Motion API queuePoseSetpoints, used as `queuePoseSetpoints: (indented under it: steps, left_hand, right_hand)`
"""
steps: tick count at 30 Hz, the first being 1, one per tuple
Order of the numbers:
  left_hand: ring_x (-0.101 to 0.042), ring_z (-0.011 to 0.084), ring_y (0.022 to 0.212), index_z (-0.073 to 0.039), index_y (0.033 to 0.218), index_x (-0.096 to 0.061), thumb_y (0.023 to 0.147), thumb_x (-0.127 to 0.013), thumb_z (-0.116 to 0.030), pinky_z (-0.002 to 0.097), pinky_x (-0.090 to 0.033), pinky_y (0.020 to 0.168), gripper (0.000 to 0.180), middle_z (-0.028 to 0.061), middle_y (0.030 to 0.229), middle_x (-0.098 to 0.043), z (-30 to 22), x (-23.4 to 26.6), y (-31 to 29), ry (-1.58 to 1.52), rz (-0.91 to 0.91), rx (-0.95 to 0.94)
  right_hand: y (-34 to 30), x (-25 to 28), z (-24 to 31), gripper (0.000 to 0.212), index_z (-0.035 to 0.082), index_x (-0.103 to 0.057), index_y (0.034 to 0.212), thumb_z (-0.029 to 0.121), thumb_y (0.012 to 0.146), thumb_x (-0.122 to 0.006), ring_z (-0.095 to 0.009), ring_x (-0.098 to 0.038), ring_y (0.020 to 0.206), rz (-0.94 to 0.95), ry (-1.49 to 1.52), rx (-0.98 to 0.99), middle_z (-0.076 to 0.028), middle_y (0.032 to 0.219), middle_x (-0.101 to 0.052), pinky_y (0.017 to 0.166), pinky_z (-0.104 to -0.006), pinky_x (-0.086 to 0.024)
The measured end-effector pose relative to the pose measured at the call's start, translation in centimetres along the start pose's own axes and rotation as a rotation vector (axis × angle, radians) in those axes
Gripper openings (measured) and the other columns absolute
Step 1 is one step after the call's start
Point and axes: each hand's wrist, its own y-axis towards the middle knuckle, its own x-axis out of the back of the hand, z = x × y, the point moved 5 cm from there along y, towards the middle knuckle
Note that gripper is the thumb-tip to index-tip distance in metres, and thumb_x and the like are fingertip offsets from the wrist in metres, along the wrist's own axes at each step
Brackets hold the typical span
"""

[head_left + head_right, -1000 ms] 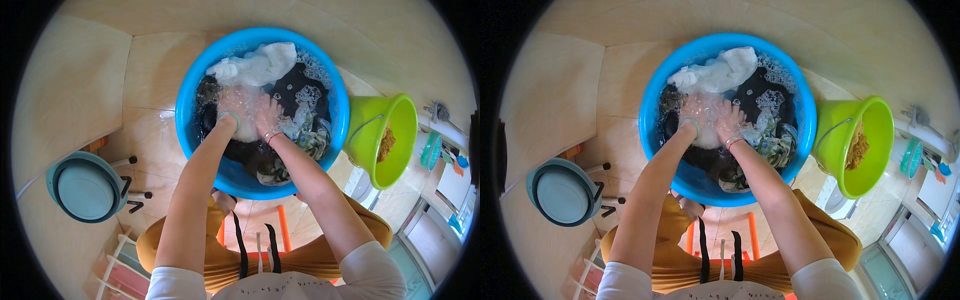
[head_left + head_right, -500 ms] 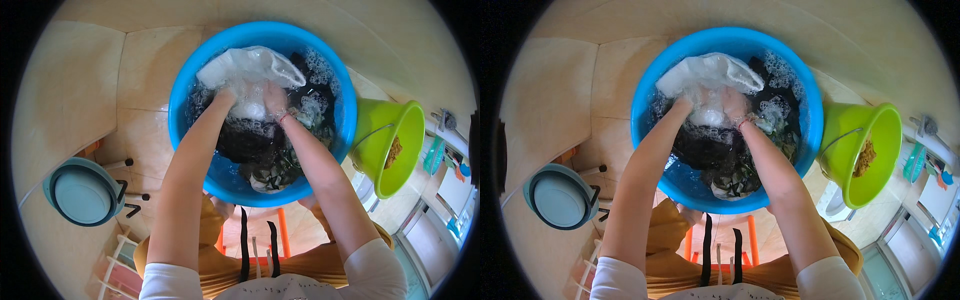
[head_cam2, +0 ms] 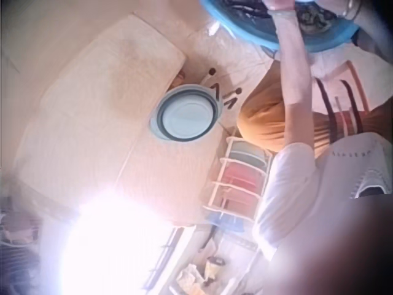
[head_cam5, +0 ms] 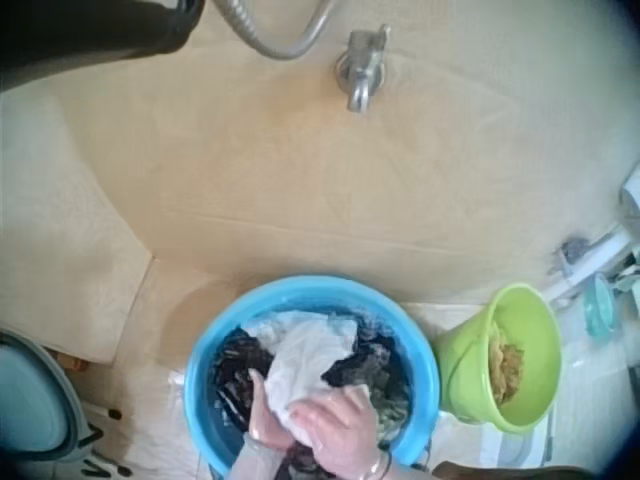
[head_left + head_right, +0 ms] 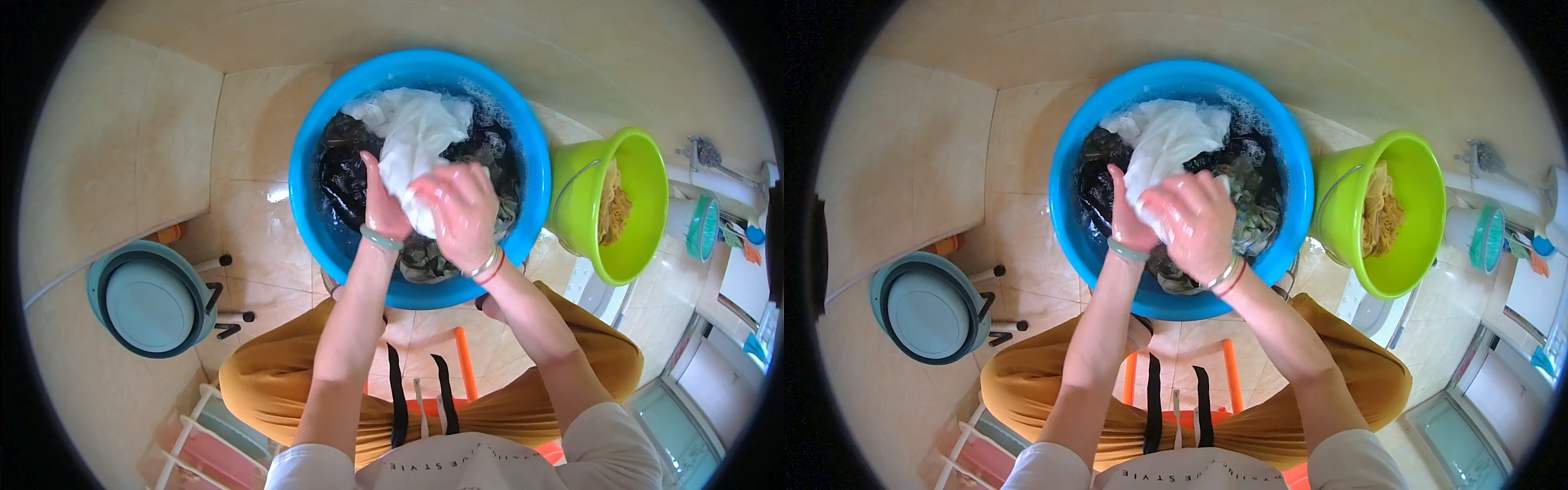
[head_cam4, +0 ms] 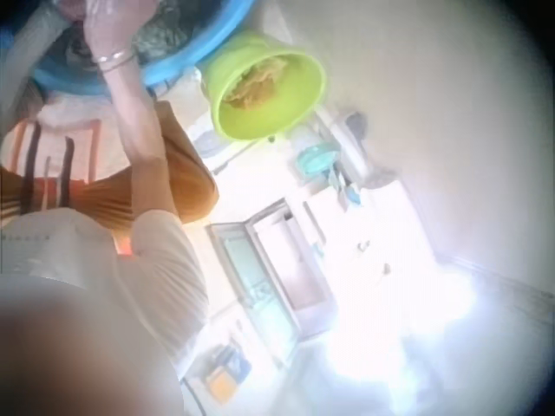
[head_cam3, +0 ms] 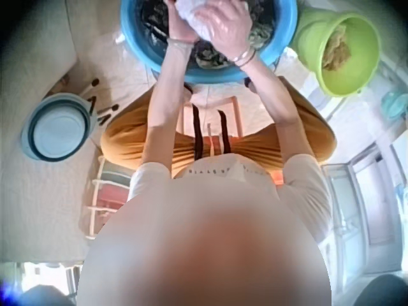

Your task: The person sits on a small stool and hand-washes various garments in a blue basin filled with soapy water. They scrub and rinse a yellow cloth, a white cloth, a black garment, and a grey patterned cloth, transferring each item to a green bucket after washing.

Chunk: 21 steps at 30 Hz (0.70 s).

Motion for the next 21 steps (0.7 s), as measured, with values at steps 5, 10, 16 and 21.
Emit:
queuePoseSetpoints:
  steps: [5,10,16,21]
  left_hand:
    - [-0.057,0.0342,0.102,-0.007,0.137,-0.044,0.097,-0.045,-0.045,0.0473,-0.052,0.082,0.055,0.0193,0.126,-0.055,-0.3,-2.4,1.4,-0.061,0.155,0.151]
    - [-0.060,0.0306,0.099,-0.007,0.130,-0.049,0.097,-0.048,-0.036,0.0439,-0.053,0.081,0.045,0.0171,0.121,-0.058,0.9,0.0,2.5,-0.001,0.105,0.054]
    - [-0.060,0.0291,0.100,-0.006,0.126,-0.052,0.097,-0.047,-0.029,0.0412,-0.053,0.083,0.037,0.0152,0.121,-0.059,0.9,2.7,3.2,-0.073,0.074,0.023]
    - [-0.060,0.0279,0.101,-0.006,0.122,-0.054,0.097,-0.047,-0.024,0.0390,-0.053,0.084,0.032,0.0136,0.121,-0.059,0.4,5.7,3.3,0.045,-0.153,-0.148]
  right_hand:
    - [-1.8,0.4,4.4,0.018,0.020,-0.069,0.090,0.023,0.073,-0.071,-0.017,-0.049,0.080,-0.006,-0.047,0.100,0.006,0.093,-0.057,0.069,-0.0335,-0.036]
    - [-1.4,-2.1,4.4,0.033,0.026,-0.066,0.099,0.040,0.070,-0.075,-0.020,-0.048,0.085,-0.054,-0.052,0.020,0.006,0.101,-0.054,0.074,-0.0367,-0.036]
    - [0.4,-2.7,1.3,0.023,0.018,-0.062,0.074,0.019,0.061,-0.080,-0.024,-0.052,0.073,-0.164,-0.018,-0.047,0.000,0.085,-0.054,0.059,-0.0352,-0.046]
    - [0.9,-3.8,-2.7,0.014,0.013,-0.061,0.072,0.018,0.069,-0.074,-0.028,-0.059,0.072,-0.144,0.059,-0.167,-0.006,0.079,-0.056,0.056,-0.0398,-0.050]
